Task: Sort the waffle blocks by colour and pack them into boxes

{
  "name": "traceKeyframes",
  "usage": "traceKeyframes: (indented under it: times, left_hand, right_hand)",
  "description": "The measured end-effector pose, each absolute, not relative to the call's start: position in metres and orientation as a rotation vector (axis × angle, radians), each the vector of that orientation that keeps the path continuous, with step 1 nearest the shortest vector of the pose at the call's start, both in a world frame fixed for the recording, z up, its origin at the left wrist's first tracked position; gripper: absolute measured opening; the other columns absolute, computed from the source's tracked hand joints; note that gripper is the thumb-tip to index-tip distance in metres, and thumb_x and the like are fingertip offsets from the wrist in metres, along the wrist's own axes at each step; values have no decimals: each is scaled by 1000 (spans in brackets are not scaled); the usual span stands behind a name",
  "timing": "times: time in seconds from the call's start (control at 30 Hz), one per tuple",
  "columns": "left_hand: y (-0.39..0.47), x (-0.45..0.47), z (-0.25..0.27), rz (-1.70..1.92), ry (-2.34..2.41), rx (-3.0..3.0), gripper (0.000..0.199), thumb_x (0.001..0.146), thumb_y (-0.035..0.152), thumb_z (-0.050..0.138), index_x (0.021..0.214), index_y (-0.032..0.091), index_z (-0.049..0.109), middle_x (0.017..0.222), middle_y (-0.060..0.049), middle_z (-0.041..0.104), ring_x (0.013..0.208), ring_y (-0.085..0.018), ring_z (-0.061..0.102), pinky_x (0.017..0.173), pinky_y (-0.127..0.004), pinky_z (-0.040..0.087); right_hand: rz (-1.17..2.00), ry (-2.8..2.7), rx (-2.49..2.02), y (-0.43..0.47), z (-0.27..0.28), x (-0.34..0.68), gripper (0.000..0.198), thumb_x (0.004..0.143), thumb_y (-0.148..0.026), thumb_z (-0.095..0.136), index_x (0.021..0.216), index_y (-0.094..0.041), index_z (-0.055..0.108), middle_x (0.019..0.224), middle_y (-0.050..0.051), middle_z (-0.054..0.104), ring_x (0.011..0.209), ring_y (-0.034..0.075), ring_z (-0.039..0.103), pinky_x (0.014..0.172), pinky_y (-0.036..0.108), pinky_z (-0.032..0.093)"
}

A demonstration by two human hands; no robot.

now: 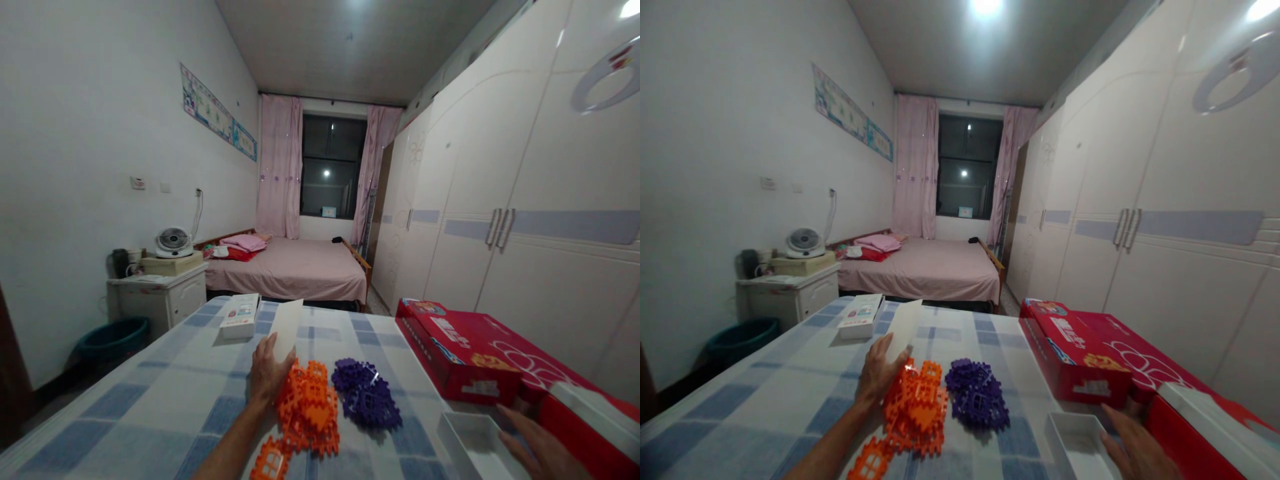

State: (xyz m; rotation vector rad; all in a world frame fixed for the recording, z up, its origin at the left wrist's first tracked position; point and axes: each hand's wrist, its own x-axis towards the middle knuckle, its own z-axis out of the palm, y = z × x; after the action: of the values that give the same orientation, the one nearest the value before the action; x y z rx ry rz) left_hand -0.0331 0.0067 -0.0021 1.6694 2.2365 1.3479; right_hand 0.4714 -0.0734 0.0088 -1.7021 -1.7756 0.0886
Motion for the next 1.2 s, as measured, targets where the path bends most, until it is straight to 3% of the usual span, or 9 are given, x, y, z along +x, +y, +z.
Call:
traceKeyframes:
  times: [0.1,0.17,0.23,0.33,0.47,0.63,0.9,1.07,1.2]
  left_hand:
    - [8,-31,-5,1279,2210,1617,63,80,48,48,130,10,49,133,-17,52,125,-29,48,102,-40,41]
    - [9,-30,-7,1252,2181,1646,65,80,49,47,131,9,48,134,-18,51,126,-29,47,103,-40,40]
    - [9,-29,-9,1251,2143,1712,67,79,49,48,131,8,48,134,-18,51,126,-29,47,105,-39,38]
    - [9,-29,-11,1244,2108,1758,69,78,51,47,131,7,48,134,-17,51,125,-29,47,106,-38,36]
    - [10,-31,-13,1246,2103,1752,70,78,50,46,131,5,49,133,-18,52,126,-28,47,107,-37,35]
    - [12,-30,-15,1256,2126,1770,67,78,48,48,130,6,49,133,-18,53,125,-28,48,107,-38,35]
    - [7,-26,-7,1185,2158,1751,67,79,45,50,132,4,48,135,-19,51,126,-28,47,108,-37,35]
    - [4,-25,-3,1145,2172,1739,67,79,46,50,133,6,47,136,-17,51,127,-26,46,108,-33,34]
    - [5,-26,-6,1161,2156,1753,68,79,47,49,133,5,47,136,-18,50,127,-27,45,109,-34,32]
  right_hand:
    - [158,-1904,-1622,-62,34,404,58,80,-57,41,124,-25,61,131,10,59,122,31,54,103,45,45]
    - [254,-1962,-1615,-54,45,348,65,86,-55,36,139,-20,47,144,9,47,131,26,45,110,42,36]
    - [282,-2082,-1605,-44,50,297,69,84,-53,41,142,-15,42,148,12,41,136,25,38,113,42,29]
    - [247,-2156,-1726,-31,52,247,70,83,-49,49,143,-12,41,150,18,36,138,30,34,111,47,29]
    - [265,-2216,-1754,-25,48,230,71,83,-48,52,144,-14,40,150,20,35,137,33,34,109,50,29]
    - [319,-2344,-1647,-29,33,259,75,80,-50,53,146,-19,36,153,14,30,141,28,28,113,45,23]
    - [419,-2215,-1797,-25,41,243,76,86,-54,40,148,-13,30,153,17,29,141,28,28,111,46,27]
    - [134,-2115,-1986,-23,27,199,69,83,-57,45,143,-22,41,150,13,36,137,36,32,104,56,30]
    - [-96,-2071,-1959,-24,11,197,63,83,-49,51,140,-26,45,146,12,43,132,34,39,102,52,32]
